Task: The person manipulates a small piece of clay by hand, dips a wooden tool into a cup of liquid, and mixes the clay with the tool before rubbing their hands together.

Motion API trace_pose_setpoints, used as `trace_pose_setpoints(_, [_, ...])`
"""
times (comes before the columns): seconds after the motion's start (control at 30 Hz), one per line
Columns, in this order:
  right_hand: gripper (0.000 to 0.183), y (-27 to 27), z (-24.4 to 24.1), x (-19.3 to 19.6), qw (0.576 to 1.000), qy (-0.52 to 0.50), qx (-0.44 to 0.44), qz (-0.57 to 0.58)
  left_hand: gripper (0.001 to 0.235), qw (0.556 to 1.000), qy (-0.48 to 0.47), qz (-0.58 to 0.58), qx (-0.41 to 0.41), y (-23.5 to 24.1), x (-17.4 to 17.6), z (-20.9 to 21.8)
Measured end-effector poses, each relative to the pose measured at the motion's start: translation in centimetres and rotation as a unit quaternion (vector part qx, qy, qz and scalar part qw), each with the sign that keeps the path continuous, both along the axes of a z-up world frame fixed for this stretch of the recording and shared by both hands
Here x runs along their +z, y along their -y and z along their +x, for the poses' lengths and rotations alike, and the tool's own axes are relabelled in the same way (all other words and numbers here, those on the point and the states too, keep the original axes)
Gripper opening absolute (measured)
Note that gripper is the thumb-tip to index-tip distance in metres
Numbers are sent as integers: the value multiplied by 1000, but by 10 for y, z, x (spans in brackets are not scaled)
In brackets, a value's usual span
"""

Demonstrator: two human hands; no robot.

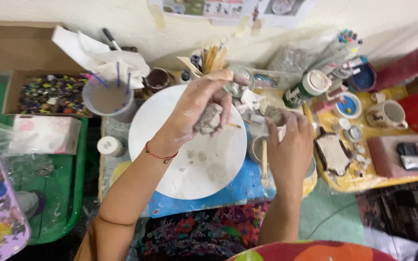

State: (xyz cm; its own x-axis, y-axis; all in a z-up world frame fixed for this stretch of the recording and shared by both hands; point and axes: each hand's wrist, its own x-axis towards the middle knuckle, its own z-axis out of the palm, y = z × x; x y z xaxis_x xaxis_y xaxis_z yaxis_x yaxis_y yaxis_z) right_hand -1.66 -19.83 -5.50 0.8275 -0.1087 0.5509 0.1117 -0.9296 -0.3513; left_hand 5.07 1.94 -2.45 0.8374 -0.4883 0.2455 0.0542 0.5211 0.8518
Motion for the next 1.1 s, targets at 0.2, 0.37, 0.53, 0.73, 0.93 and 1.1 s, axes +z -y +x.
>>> trace_pose_setpoints(0.2, [36, 51, -22, -10, 996, -74, -17, 56, 56, 987, -83, -120, -67, 1, -4, -3])
trace_pose_setpoints(0.37, [37, 76, -40, -13, 995, -84, -21, 47, 62, 992, -98, -81, 13, 6, 2, -14])
trace_pose_setpoints(0.53, [39, 89, -49, -15, 986, -123, -66, 89, 62, 987, -124, -99, -17, 12, -1, -16])
trace_pose_setpoints(0.73, [35, 102, -58, -20, 990, -129, -58, -4, 56, 989, -99, -106, 16, 23, 0, -8])
trace_pose_setpoints(0.93, [37, 104, -61, -26, 984, -166, -68, -11, 36, 948, -289, -129, 15, 24, 7, -10])
trace_pose_setpoints(1.1, [41, 107, -58, -37, 981, -177, -72, -40, 41, 929, -259, -246, -97, 22, -14, -6])
